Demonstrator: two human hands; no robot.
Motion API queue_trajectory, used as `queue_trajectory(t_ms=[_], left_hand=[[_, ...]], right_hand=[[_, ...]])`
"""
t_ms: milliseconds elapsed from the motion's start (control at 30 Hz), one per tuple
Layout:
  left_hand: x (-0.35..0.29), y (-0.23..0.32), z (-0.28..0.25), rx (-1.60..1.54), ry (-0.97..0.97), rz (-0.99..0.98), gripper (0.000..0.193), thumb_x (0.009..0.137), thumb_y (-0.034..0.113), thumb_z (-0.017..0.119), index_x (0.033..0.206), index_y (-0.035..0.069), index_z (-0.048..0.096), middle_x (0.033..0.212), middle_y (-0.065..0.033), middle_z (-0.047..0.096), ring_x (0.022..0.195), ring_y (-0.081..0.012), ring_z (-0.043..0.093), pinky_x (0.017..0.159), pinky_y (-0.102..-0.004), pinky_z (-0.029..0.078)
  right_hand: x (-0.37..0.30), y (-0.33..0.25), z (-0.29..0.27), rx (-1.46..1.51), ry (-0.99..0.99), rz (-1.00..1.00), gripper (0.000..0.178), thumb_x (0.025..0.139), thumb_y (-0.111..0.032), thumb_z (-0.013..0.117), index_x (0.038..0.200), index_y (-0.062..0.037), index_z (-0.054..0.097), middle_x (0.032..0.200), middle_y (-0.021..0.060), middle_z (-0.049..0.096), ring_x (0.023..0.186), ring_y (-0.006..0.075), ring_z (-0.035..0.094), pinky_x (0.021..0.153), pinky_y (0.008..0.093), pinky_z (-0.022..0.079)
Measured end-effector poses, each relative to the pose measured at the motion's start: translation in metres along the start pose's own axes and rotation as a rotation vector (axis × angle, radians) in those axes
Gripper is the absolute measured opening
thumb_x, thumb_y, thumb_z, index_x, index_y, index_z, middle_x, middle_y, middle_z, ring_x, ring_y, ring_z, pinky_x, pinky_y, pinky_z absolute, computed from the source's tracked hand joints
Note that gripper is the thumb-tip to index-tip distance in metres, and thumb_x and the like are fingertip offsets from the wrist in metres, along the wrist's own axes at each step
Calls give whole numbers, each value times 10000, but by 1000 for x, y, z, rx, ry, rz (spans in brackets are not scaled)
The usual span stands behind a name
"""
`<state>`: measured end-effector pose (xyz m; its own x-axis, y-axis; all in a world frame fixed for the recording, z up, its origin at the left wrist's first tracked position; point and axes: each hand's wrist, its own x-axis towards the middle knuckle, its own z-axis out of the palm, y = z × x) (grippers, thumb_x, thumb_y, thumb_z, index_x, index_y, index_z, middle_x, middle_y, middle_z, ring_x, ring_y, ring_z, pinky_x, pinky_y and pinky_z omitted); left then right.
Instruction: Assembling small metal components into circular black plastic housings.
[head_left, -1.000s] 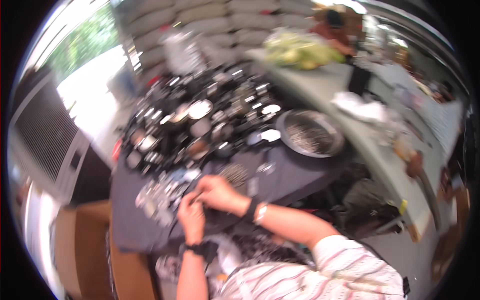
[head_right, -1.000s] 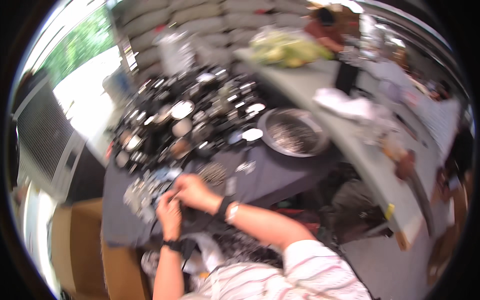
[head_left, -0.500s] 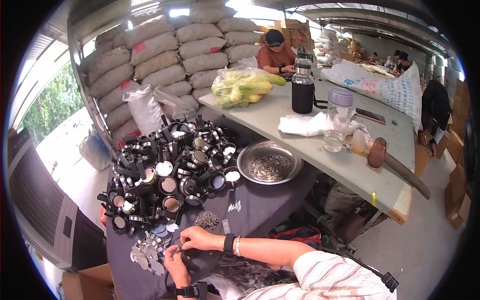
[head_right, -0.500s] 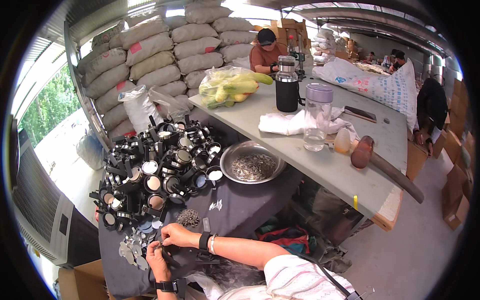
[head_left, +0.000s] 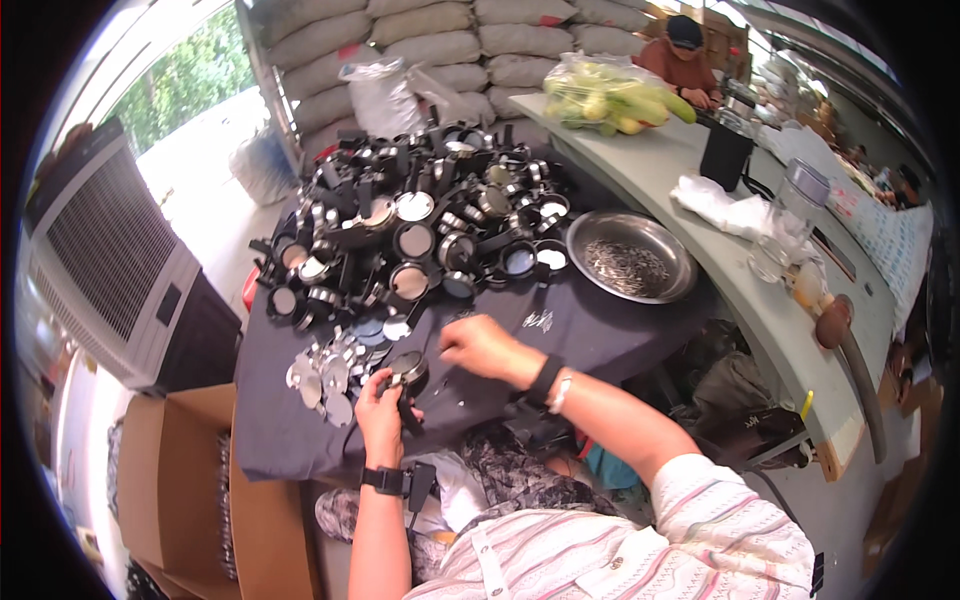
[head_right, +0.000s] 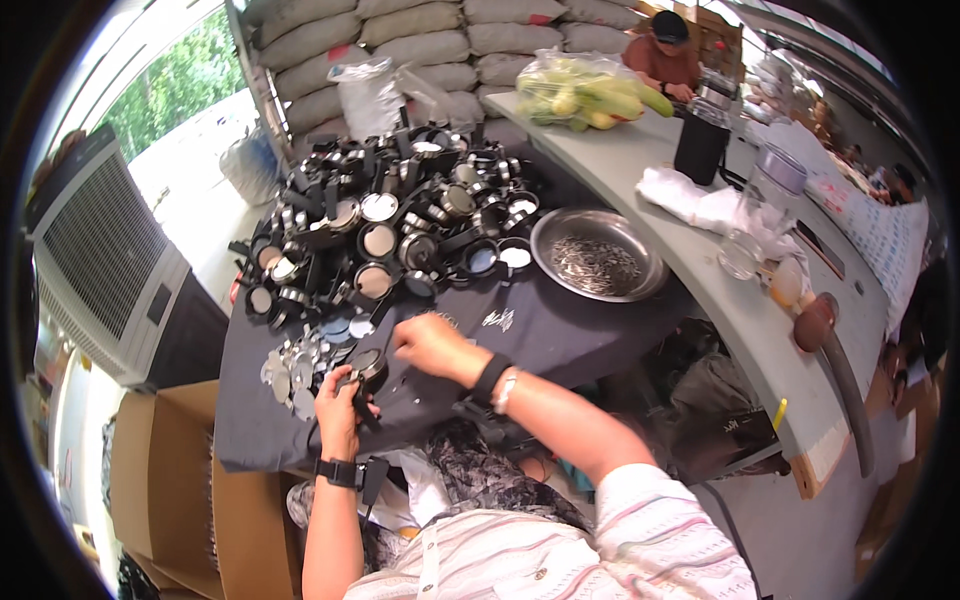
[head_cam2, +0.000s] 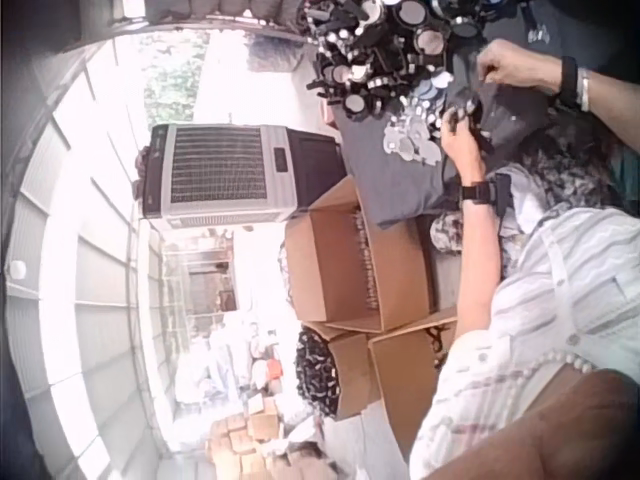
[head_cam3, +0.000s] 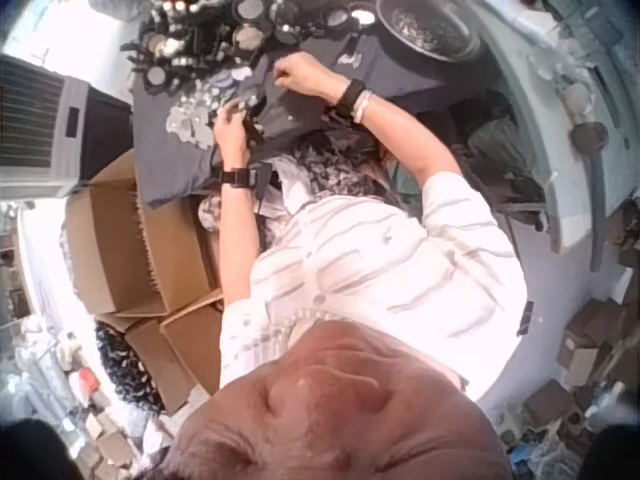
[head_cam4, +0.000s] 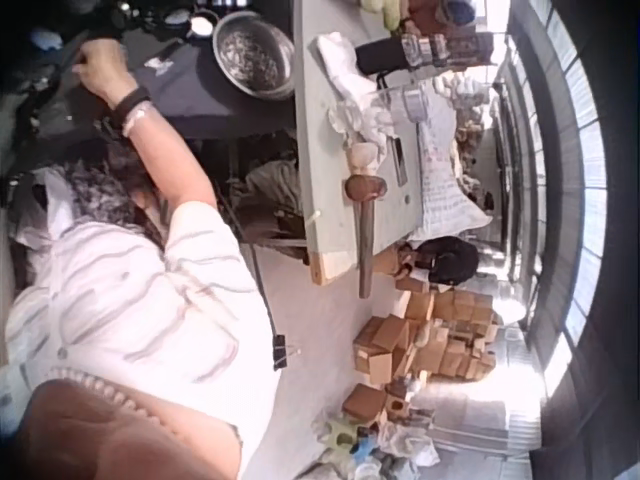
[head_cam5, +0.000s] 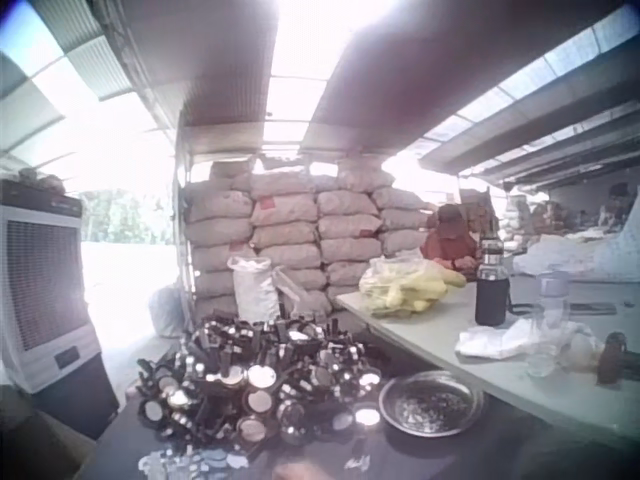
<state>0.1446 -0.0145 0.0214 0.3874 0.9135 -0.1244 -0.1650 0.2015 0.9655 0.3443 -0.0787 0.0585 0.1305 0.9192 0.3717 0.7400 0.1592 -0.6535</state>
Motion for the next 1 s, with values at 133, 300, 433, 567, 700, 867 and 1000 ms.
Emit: queue_trajectory(t_ms=[133,300,433,567,700,867,1000], left_hand=[[-1,4,5,12,117,-13,250,824,62,602,1038,30,476,668,-85,555,456,-168,555,386,-295,476],[4,-3,4,73,90,13,146,817,65,592,944,16,537,654,-56,541,451,-144,520,380,-278,463],[4,1,-9,99,40,39,49,805,55,578,840,21,579,643,-36,526,454,-128,499,368,-266,448],[3,3,-15,103,48,21,47,785,20,582,831,30,575,643,-29,532,449,-120,499,353,-260,428],[0,5,-9,59,-14,5,76,776,8,579,833,55,568,622,-24,540,434,-109,492,329,-223,387],[-8,6,-14,86,-95,21,55,781,3,570,827,10,600,678,-36,566,478,-95,497,346,-226,354],[4,17,2,203,-222,-12,116,795,32,603,899,-1,644,690,-31,592,484,-87,503,399,-220,373]], right_hand=[[-21,18,-41,-371,-116,185,155,713,-170,668,818,-58,682,774,172,648,814,357,630,727,443,499],[-49,16,-51,-618,-186,358,330,721,-303,726,850,-5,667,927,204,641,887,355,626,764,429,513],[-45,26,-32,-503,-170,401,460,677,-295,763,977,19,612,1017,208,599,954,381,605,813,418,515],[-46,17,-38,-412,-138,490,500,641,-249,825,1007,21,617,1015,198,623,959,354,615,836,397,510],[-53,29,-51,5,-77,569,380,691,-125,787,956,19,556,801,127,605,676,220,647,556,340,526],[-41,10,-51,342,41,405,191,745,-5,693,882,20,563,697,55,592,528,113,598,443,271,485],[-37,-8,-53,534,-19,263,107,786,31,659,854,11,579,717,41,616,604,80,607,509,244,501]])
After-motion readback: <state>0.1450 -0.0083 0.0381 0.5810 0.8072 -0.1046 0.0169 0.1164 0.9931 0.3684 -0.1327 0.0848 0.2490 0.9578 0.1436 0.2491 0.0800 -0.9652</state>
